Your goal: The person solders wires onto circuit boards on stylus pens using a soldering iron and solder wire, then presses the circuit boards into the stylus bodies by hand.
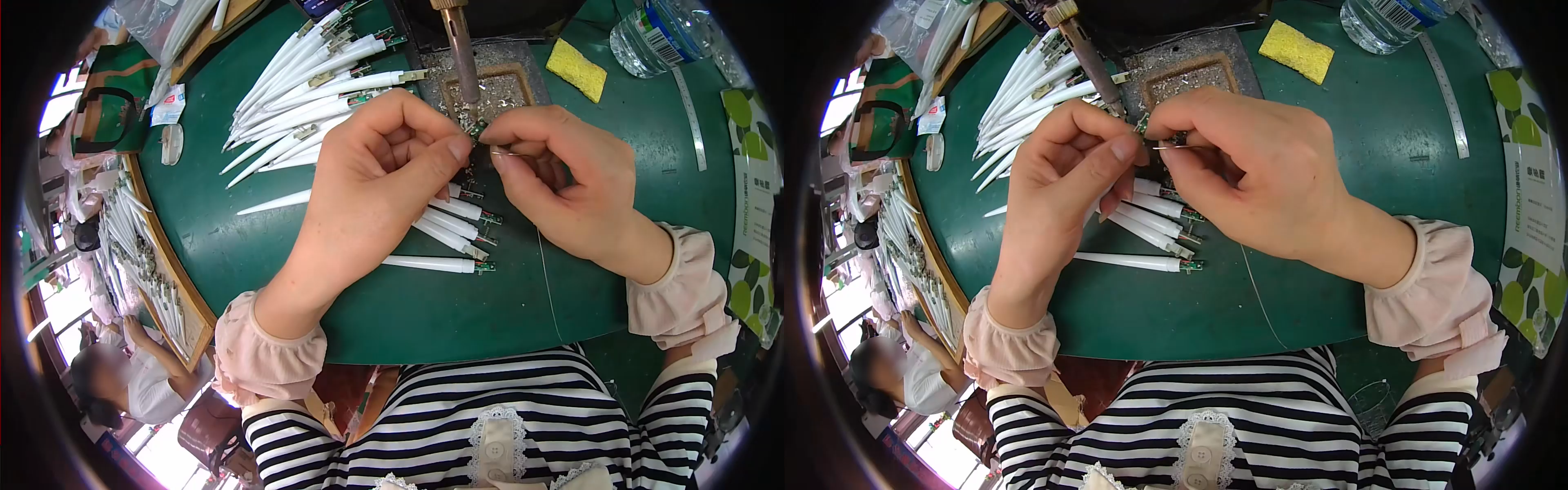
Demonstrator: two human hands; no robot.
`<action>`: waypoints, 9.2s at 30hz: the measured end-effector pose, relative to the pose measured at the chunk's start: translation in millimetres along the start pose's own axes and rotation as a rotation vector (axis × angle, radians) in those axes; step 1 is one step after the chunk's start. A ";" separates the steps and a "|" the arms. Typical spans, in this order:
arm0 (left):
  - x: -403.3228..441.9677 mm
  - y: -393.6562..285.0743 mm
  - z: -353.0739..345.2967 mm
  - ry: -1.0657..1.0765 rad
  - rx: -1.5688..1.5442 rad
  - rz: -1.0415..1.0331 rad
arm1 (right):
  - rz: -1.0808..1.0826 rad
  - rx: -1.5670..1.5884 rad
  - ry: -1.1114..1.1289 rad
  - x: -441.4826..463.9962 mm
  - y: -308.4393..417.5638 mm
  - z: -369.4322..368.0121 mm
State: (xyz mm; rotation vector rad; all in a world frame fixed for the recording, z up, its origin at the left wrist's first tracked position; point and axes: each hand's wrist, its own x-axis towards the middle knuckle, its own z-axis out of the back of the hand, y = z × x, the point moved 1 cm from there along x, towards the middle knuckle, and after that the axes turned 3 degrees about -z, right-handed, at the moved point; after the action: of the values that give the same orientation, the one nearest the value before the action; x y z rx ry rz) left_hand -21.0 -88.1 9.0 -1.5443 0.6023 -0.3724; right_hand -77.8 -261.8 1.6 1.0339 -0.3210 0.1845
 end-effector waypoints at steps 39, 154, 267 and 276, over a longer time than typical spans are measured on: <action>-0.6 2.4 -1.2 -0.027 0.184 -0.016 | -0.111 0.009 0.066 -2.3 -3.3 -1.0; -2.3 0.7 5.7 0.139 -0.231 0.199 | 0.626 -0.222 -0.038 2.4 -12.9 0.0; -33.5 -10.5 -12.2 0.234 1.003 -0.657 | -0.205 0.523 -0.047 1.6 -23.7 3.1; -41.4 -29.8 18.9 0.123 1.247 -0.513 | -0.234 0.520 0.014 -1.7 -17.8 0.5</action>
State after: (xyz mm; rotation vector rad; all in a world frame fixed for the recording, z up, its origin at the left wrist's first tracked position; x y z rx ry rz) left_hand -39.1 -49.1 42.3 -0.4308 -0.0251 -1.0038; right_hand -74.1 -271.1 -13.3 1.5736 -0.1366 0.0622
